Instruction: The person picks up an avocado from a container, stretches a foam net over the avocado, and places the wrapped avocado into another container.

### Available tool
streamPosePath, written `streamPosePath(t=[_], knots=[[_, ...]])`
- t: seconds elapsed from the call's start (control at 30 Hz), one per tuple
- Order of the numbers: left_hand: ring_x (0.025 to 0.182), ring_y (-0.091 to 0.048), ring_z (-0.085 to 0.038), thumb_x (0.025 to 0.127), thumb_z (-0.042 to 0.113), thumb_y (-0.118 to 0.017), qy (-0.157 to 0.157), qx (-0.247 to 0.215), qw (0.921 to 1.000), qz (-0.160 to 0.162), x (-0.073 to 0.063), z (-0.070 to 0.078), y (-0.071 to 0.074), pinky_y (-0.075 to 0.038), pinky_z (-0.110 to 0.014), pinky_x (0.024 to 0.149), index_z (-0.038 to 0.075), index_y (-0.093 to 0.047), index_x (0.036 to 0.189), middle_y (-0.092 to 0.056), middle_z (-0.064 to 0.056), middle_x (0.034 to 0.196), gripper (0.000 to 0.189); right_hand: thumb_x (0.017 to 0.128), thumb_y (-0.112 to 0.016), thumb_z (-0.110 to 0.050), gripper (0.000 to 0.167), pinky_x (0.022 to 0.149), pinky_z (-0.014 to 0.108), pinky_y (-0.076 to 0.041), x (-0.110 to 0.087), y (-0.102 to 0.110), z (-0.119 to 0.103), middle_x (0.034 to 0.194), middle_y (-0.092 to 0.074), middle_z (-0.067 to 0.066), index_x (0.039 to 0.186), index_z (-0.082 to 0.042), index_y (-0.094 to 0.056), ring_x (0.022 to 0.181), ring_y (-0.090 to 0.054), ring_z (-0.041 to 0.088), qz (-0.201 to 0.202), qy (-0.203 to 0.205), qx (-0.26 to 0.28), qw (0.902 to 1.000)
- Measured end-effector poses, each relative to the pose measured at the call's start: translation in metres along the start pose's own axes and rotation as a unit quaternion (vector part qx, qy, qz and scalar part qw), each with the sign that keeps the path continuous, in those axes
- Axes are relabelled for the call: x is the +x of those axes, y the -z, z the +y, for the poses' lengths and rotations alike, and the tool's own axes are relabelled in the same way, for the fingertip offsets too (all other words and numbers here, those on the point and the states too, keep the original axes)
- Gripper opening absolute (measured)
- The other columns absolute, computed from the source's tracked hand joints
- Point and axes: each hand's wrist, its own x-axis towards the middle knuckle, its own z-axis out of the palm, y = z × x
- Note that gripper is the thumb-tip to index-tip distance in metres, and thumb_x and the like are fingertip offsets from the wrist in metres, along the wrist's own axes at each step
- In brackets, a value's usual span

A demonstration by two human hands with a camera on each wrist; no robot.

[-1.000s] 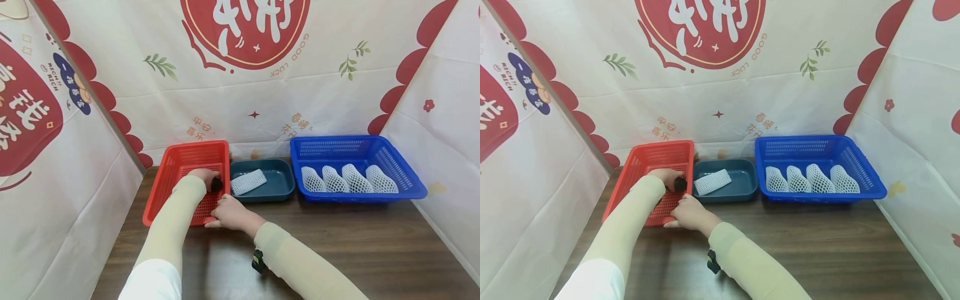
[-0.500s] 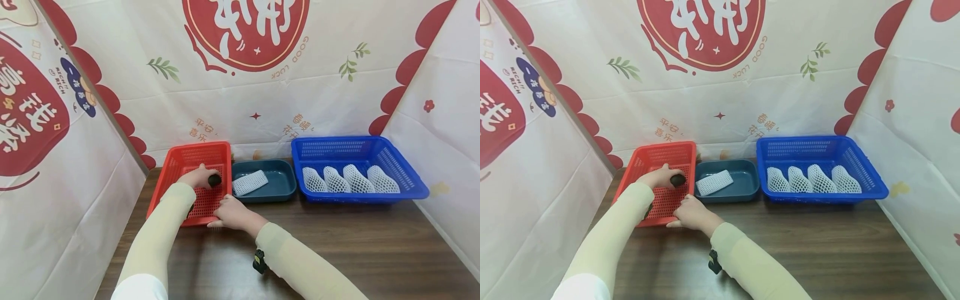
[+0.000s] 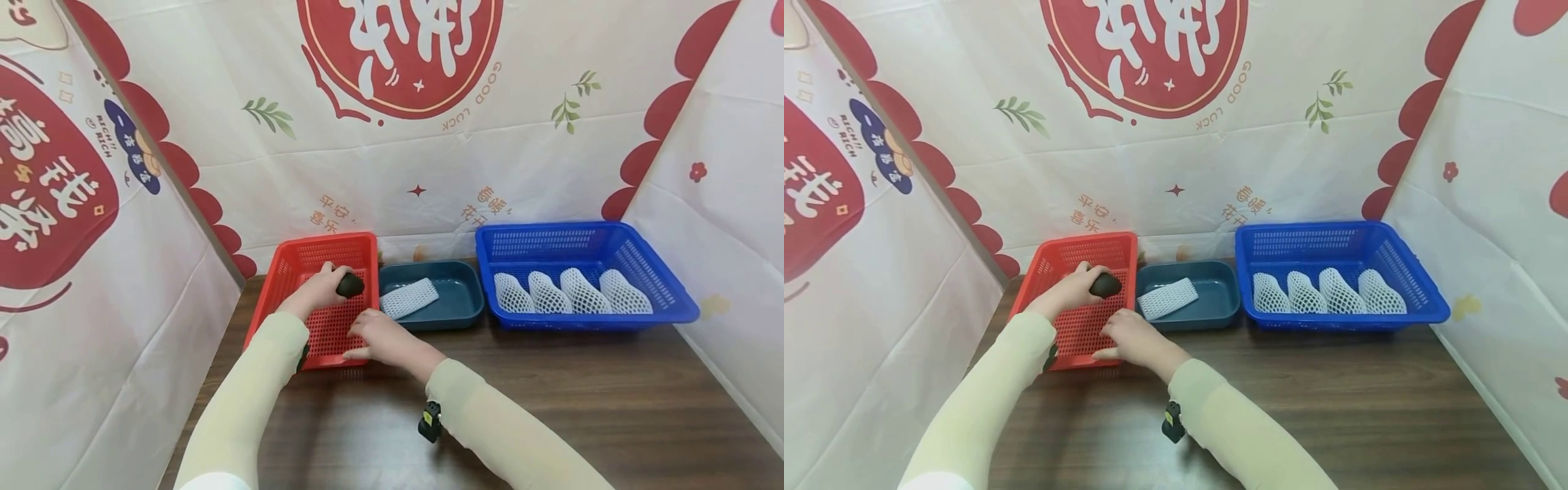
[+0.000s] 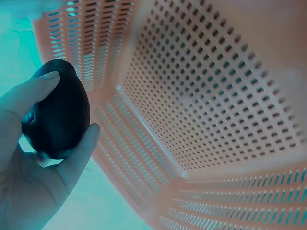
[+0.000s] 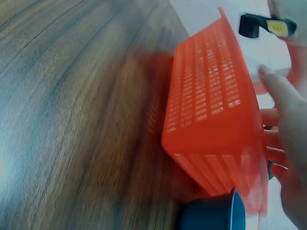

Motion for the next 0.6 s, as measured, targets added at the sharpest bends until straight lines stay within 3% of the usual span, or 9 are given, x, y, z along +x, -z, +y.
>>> streamPosePath(t=[0.13,0.27,0.4,0.6], knots=[[0.107,-0.056,-0.034,0.085,0.014,-0.077,-0.011,-0.019,0.9989,0.04,-0.005,0.007,0.0,-0.048,-0.05,0.092,0.011,-0.042,0.142,-0.043,-0.017,0.125,0.066,0.089,-0.069,-0.045,0.042,0.096,0.038,-0.044,-0.007,0.009,0.012,0.112,-0.065,0.004,0.11,-0.01,-0.072,0.107,-0.054,0.019,0.067,-0.057,0.057,0.9945],[0.114,-0.052,-0.032,0.082,0.01,-0.079,-0.029,-0.065,0.9945,0.077,-0.012,0.021,0.001,-0.046,-0.05,0.097,0.007,-0.042,0.141,-0.044,-0.015,0.131,0.069,0.091,-0.068,-0.04,0.037,0.093,0.043,-0.047,-0.014,0.013,0.029,0.111,-0.064,0.006,0.112,-0.009,-0.07,0.107,-0.057,0.023,0.126,-0.127,0.129,0.9754],[0.116,-0.05,-0.028,0.079,0.009,-0.082,-0.043,-0.115,0.9868,0.106,-0.02,0.035,-0.002,-0.045,-0.047,0.099,0.006,-0.045,0.138,-0.048,-0.011,0.13,0.07,0.092,-0.068,-0.033,0.033,0.093,0.047,-0.047,-0.023,0.015,0.043,0.112,-0.065,0.007,0.114,-0.008,-0.07,0.109,-0.059,0.026,0.192,-0.171,0.196,0.9463],[0.114,-0.052,-0.025,0.077,0.013,-0.084,-0.042,-0.161,0.9771,0.132,-0.031,0.05,-0.014,-0.048,-0.046,0.096,0.01,-0.047,0.135,-0.053,-0.007,0.127,0.069,0.092,-0.069,-0.026,0.036,0.091,0.04,-0.051,-0.039,0.009,0.062,0.111,-0.066,0.006,0.121,-0.005,-0.065,0.102,-0.061,0.021,0.265,-0.19,0.327,0.8871]])
